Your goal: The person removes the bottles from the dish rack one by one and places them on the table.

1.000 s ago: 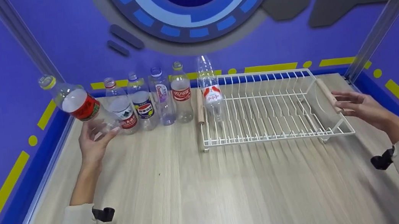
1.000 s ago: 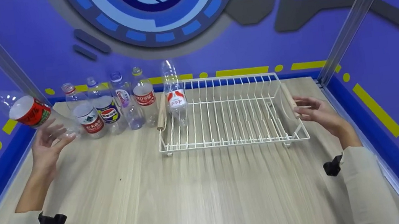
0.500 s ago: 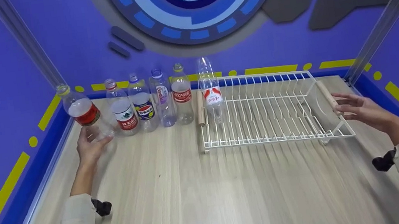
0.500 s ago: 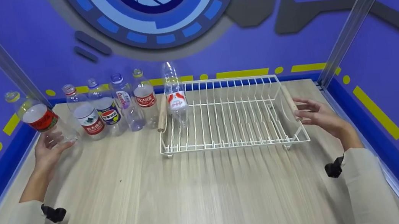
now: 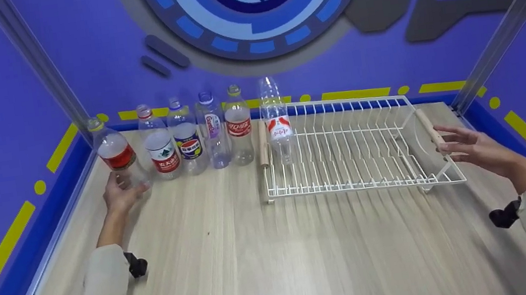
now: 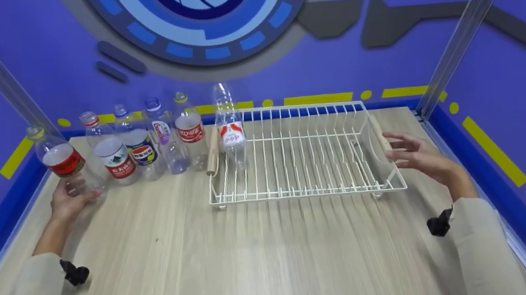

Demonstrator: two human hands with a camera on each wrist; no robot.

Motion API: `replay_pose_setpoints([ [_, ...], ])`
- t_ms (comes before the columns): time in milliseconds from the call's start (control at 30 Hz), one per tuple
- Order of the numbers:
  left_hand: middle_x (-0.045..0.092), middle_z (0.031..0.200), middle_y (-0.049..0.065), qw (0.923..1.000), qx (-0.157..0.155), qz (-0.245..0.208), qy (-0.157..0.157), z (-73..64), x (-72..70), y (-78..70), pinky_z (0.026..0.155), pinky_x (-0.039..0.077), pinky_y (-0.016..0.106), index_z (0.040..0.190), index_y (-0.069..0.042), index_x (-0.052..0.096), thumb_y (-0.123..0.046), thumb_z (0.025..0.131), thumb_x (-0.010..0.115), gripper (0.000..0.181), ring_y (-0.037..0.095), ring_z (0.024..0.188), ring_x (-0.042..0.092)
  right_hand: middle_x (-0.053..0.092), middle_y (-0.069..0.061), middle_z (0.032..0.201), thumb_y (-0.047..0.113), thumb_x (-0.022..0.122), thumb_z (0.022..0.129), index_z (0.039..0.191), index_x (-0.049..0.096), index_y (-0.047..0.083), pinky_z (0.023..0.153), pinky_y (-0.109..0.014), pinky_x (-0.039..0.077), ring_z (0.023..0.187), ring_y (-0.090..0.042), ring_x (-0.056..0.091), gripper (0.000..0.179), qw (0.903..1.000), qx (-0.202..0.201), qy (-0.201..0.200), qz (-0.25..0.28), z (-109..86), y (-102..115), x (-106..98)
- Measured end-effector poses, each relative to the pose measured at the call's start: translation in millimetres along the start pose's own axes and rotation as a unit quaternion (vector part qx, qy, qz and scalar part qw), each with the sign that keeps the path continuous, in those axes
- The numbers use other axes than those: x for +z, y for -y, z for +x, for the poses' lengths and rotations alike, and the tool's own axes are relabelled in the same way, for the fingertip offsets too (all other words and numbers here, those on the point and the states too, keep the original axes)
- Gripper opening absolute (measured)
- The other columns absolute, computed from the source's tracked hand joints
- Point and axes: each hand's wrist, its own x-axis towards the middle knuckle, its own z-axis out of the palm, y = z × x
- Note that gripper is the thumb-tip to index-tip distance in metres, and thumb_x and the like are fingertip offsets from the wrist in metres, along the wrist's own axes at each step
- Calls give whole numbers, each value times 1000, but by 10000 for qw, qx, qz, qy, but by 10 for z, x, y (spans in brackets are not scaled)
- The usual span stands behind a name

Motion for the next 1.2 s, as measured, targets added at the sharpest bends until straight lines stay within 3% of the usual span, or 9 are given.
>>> replay_pose_setpoints([
  [300,33,162,28,9979,446,446,-163,91,37,-5,125,30,51,156,0,28,-1,88,70,80,43,151,33,54,20,139,9,49,107,164,22,15,93,-12,50,122,2,60,63,9997,-88,79,213,-11,17,-16],
  [600,25,166,25,9977,286,605,112,160,59,-70,127,25,50,160,-2,22,-1,89,67,84,42,155,25,56,21,138,10,50,107,164,22,16,92,-13,50,121,6,58,63,9996,-3,62,260,-3,0,-7],
  [967,23,167,24,9988,239,344,253,132,49,-56,127,25,47,162,-3,14,-7,91,70,91,40,155,26,56,19,139,9,49,107,164,23,17,93,-13,50,120,4,60,63,9996,-57,56,256,4,-43,0],
  [1200,29,164,28,9994,207,283,22,78,-1,-10,125,29,49,161,-2,17,-11,90,74,92,41,152,31,55,18,139,9,49,107,164,22,15,93,-14,51,118,1,62,63,9996,-42,44,259,-15,-34,11],
])
